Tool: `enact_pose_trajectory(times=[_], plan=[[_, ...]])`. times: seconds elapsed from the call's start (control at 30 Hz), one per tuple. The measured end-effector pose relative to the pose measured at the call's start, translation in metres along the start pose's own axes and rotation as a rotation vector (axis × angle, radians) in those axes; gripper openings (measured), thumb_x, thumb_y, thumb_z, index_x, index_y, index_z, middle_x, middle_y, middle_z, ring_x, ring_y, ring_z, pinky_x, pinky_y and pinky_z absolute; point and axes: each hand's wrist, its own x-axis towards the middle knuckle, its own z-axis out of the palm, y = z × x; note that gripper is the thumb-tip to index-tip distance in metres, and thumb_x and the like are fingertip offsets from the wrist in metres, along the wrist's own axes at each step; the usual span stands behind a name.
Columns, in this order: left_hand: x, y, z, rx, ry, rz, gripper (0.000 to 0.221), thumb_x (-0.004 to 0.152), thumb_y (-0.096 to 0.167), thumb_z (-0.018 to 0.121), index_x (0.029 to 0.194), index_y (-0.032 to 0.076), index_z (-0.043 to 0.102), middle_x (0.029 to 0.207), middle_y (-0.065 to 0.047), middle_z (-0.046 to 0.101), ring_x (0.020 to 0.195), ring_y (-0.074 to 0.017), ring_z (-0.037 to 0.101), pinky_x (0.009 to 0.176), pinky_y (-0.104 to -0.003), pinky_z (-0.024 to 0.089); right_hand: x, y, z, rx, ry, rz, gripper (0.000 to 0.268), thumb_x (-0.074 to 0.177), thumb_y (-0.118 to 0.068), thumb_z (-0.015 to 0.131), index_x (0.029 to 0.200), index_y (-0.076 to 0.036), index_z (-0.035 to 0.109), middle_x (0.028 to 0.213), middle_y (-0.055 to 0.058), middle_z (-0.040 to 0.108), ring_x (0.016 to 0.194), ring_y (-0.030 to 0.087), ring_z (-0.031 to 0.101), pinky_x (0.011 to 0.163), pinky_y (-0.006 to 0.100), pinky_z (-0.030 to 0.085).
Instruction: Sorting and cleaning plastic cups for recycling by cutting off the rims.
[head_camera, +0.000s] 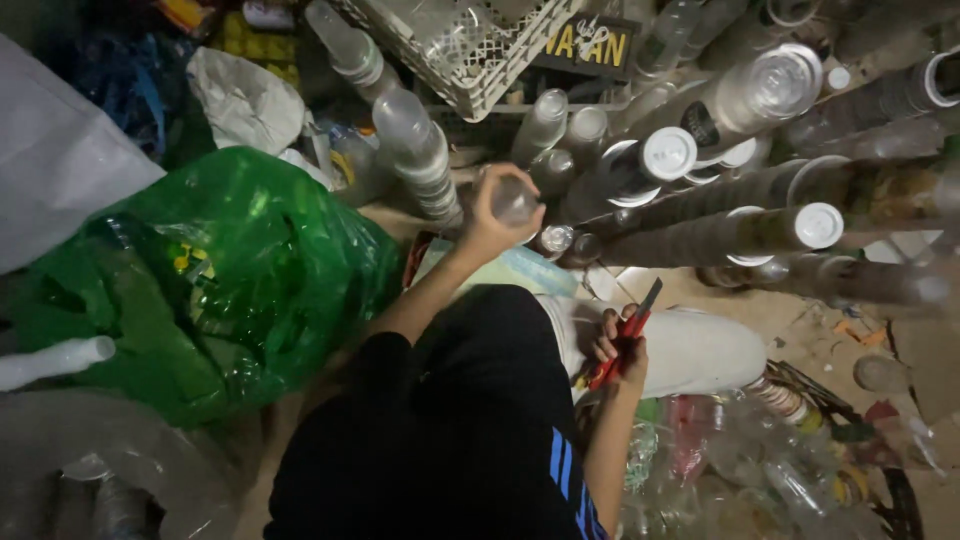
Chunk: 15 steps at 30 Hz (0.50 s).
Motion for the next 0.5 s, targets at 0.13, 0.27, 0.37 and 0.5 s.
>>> enact_pose_trajectory(times=[0.13,0.27,0.37,0.5], plan=[[-0.074,-0.080,0.026,0.084,0.001,-0.070,0.046,0.066,0.015,0.090,0.105,0.013,0.066,0.091,-0.003,0.073,0.082,-0.0237,0.071,0.083,-0.034,0.055,-0.005,-0.001,-0.020,-0.013,-0.003,0.026,0.055,0.091,-0.043,0.078,0.125,-0.019,0.042,0.087,0.006,0.040,0.049,0.008,0.046,0.045,0.023,0.048],[-0.124,-0.115,0.035,0.155,0.040,-0.219,0.049,0.058,0.016,0.089,0.102,0.018,0.068,0.086,-0.004,0.075,0.079,-0.0270,0.075,0.077,-0.036,0.058,-0.008,0.001,-0.022,-0.009,0.025,0.021,0.051,0.094,-0.042,0.074,0.126,-0.019,0.042,0.088,0.005,0.041,0.048,0.007,0.046,0.045,0.023,0.047],[-0.109,-0.105,0.036,0.071,0.047,-0.194,0.046,0.058,0.012,0.088,0.100,0.018,0.069,0.086,-0.003,0.077,0.079,-0.0251,0.075,0.078,-0.035,0.058,-0.002,0.003,-0.020,-0.033,0.011,0.006,0.051,0.096,-0.043,0.072,0.126,-0.017,0.040,0.091,0.006,0.041,0.050,0.006,0.046,0.046,0.022,0.046],[-0.103,-0.113,0.033,0.027,0.009,-0.201,0.050,0.058,0.015,0.092,0.103,0.017,0.069,0.086,-0.005,0.077,0.079,-0.0280,0.075,0.076,-0.038,0.058,0.003,0.002,0.005,-0.066,0.049,0.019,0.052,0.095,-0.043,0.073,0.123,-0.015,0.040,0.093,0.006,0.043,0.051,0.004,0.045,0.046,0.021,0.045]])
